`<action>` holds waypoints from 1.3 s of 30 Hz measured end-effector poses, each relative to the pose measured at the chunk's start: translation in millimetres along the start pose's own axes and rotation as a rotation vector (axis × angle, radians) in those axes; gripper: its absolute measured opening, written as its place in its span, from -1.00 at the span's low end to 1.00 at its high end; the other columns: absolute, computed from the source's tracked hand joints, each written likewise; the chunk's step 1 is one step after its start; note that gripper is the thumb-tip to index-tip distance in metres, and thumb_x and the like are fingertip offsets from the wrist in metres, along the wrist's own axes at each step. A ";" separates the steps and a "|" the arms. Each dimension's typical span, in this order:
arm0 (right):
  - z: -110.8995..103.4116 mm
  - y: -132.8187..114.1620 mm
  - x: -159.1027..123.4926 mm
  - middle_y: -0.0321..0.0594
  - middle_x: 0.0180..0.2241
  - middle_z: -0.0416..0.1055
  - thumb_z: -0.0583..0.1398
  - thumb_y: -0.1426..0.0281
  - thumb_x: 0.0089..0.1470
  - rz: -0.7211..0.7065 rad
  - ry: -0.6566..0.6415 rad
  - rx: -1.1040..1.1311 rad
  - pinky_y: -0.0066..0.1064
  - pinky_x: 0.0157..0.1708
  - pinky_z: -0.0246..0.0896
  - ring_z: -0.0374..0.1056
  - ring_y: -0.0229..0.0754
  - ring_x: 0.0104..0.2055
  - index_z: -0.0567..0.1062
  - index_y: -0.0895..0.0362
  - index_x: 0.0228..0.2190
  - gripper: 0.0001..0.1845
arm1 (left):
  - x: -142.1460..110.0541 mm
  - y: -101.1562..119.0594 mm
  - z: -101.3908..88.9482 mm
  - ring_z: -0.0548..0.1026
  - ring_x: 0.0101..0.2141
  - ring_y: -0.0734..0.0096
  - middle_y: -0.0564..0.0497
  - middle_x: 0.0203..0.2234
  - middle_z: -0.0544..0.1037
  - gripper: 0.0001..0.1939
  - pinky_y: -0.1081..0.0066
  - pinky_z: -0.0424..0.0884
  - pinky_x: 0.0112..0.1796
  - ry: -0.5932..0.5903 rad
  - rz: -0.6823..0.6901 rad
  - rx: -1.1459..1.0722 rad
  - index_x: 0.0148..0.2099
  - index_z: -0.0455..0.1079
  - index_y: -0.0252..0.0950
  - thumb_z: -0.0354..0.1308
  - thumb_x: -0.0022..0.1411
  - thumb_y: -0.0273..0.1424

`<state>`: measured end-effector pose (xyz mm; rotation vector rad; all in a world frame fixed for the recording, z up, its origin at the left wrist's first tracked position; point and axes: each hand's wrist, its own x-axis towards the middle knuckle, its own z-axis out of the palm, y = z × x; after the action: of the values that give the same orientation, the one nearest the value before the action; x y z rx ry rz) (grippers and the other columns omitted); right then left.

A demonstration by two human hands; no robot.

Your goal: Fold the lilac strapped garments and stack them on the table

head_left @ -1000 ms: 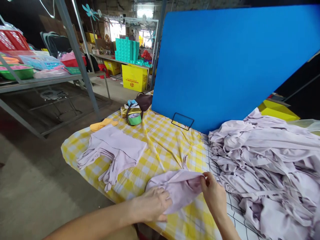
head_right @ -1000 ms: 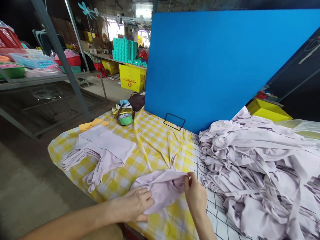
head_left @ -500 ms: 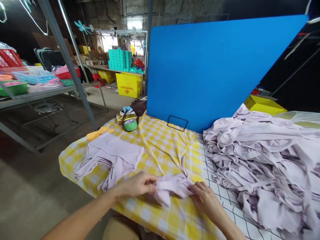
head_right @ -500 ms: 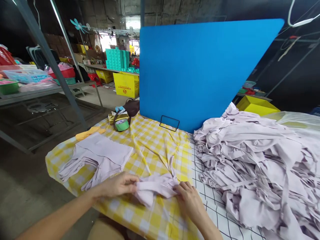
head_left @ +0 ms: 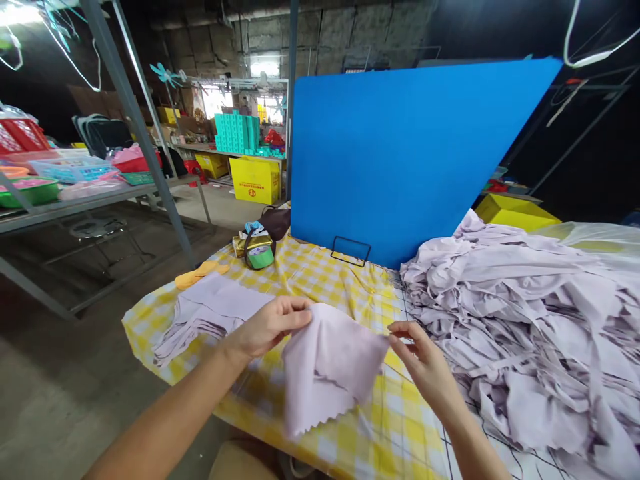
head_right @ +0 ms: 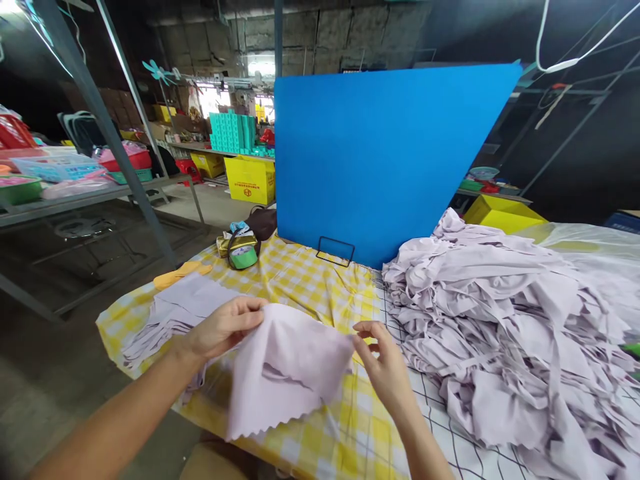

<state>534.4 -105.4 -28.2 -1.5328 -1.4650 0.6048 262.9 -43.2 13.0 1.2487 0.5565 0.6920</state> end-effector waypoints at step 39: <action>54.8 -6.5 -46.5 -0.23 0.01 0.36 -0.08 -0.13 0.03 0.310 -0.438 0.850 -0.20 0.06 0.06 0.24 -0.04 0.05 0.44 -0.07 -0.07 -0.37 | 13.4 -56.7 41.3 0.37 -0.48 0.58 0.03 -0.47 0.45 -0.68 0.59 0.24 -0.44 -0.074 -0.205 -0.560 -0.25 0.40 -0.38 0.32 -0.06 -0.33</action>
<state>476.8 -135.8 -59.3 -0.9643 -1.0275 1.5883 311.0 -69.8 -32.6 0.6805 0.3851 0.5732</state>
